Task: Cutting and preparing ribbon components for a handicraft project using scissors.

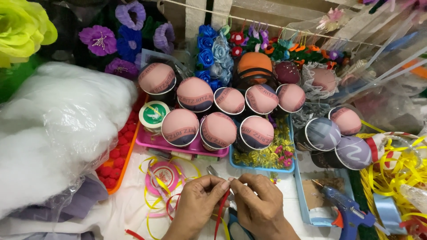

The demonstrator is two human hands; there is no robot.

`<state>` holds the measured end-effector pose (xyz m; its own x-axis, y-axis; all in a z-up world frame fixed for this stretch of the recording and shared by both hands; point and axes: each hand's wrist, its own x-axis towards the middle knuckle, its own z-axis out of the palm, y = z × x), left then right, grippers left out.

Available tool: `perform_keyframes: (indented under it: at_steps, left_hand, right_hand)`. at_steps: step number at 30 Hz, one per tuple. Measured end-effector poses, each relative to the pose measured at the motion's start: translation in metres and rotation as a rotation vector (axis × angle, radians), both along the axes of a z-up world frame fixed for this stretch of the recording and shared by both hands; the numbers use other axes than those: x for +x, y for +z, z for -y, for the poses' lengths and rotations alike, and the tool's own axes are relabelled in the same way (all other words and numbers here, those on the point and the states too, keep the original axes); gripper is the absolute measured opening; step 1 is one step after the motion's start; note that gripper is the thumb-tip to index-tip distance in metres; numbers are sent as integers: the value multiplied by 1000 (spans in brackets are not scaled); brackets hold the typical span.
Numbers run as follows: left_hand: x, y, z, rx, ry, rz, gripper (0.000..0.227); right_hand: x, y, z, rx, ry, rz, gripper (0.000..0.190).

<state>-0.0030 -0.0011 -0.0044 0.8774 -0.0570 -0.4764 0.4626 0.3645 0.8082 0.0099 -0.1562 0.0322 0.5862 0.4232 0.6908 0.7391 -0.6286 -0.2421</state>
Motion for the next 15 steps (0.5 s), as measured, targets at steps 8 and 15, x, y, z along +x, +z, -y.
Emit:
perform_keyframes:
  at_steps: [8, 15]
  left_hand:
    - [-2, -4, -1, 24, 16, 128, 19]
    - [-1, 9, -3, -16, -15, -3, 19]
  right_hand:
    - [-2, -10, 7, 263, 24, -381, 17]
    - [0, 3, 6, 314, 85, -524, 21]
